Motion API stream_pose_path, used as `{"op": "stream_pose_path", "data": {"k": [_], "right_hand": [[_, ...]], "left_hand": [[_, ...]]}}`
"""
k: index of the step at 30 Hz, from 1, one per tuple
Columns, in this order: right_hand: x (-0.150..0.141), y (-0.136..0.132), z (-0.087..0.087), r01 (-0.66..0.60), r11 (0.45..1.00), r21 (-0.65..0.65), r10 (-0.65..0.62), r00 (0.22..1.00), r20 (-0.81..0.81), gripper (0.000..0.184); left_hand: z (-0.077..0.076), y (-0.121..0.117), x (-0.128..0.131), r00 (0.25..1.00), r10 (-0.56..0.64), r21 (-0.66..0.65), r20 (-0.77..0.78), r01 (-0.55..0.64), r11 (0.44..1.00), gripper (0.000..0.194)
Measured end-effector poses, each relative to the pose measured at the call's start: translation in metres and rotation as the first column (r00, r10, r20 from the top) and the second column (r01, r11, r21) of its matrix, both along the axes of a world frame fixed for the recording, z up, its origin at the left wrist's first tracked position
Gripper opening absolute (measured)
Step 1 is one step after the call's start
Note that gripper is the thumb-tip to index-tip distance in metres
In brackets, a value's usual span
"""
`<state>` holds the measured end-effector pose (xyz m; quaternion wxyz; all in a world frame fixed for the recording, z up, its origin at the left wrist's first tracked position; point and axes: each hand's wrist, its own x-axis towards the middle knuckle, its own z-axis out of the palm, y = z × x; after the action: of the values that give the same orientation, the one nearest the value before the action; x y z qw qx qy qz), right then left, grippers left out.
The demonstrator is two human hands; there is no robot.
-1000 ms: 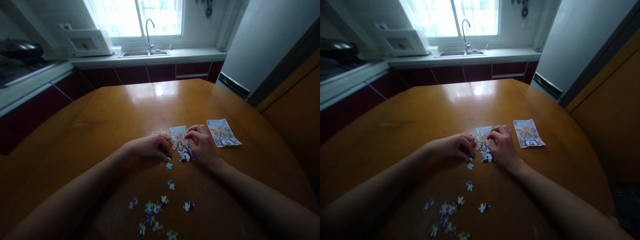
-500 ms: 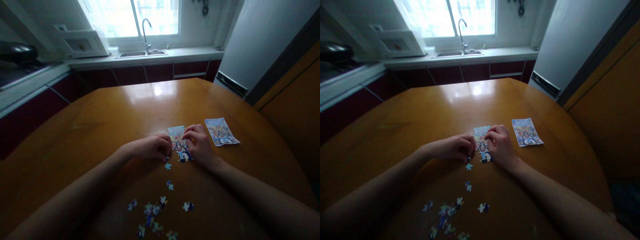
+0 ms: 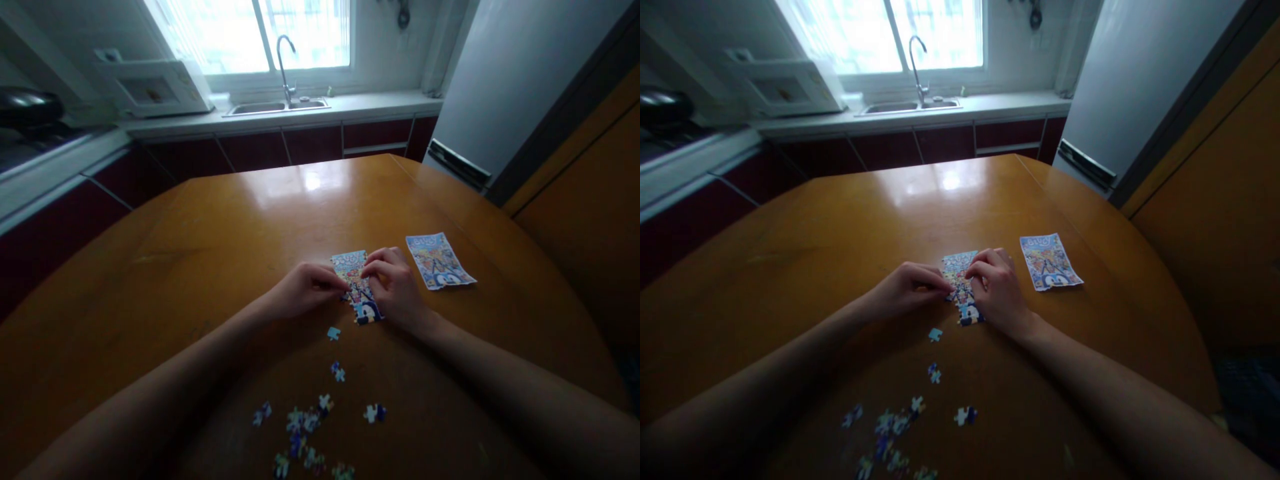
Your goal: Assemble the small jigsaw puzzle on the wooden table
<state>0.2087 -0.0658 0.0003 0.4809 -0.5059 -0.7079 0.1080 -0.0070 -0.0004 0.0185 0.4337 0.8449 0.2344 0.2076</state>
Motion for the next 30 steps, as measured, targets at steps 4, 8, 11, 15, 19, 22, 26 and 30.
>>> {"op": "stream_pose_path", "data": {"k": [4, 8, 11, 15, 19, 22, 26, 30], "right_hand": [[0.0, 0.0, 0.0, 0.002, 1.0, -0.005, -0.003, 1.0, -0.009, 0.023], [0.0, 0.0, 0.0, -0.003, 1.0, -0.011, 0.002, 1.0, -0.013, 0.023], [0.001, 0.0, -0.001, -0.008, 1.0, -0.011, 0.008, 1.0, -0.007, 0.022], [0.001, 0.0, -0.001, -0.01, 1.0, -0.01, 0.01, 1.0, -0.007, 0.022], [0.0, 0.001, -0.001, -0.012, 1.0, -0.011, 0.012, 1.0, -0.004, 0.022], [0.0, 0.001, -0.002, -0.017, 1.0, -0.012, 0.017, 1.0, -0.001, 0.022], [0.0, 0.001, -0.002, -0.015, 1.0, -0.017, 0.015, 1.0, 0.007, 0.022], [0.0, 0.001, -0.002, -0.02, 1.0, -0.015, 0.02, 1.0, 0.007, 0.022]], "left_hand": [[-0.002, -0.006, 0.003, 0.999, 0.035, -0.001, 0.001, -0.035, 0.999, 0.014], [-0.002, -0.011, 0.006, 0.996, 0.084, -0.032, -0.021, -0.085, 0.996, 0.016], [-0.003, -0.011, 0.006, 0.996, 0.077, 0.047, -0.039, -0.075, 0.996, 0.016], [-0.005, -0.008, 0.005, 0.998, 0.023, 0.164, -0.055, -0.014, 0.986, 0.017], [-0.005, -0.006, 0.006, 0.999, -0.002, 0.206, -0.046, 0.011, 0.979, 0.016], [-0.005, -0.007, 0.006, 1.0, -0.008, 0.195, -0.026, 0.013, 0.981, 0.014], [-0.008, -0.007, 0.005, 0.999, -0.031, 0.218, -0.029, 0.037, 0.975, 0.012], [-0.01, -0.005, 0.002, 0.998, -0.052, 0.253, -0.046, 0.063, 0.966, 0.013]]}}
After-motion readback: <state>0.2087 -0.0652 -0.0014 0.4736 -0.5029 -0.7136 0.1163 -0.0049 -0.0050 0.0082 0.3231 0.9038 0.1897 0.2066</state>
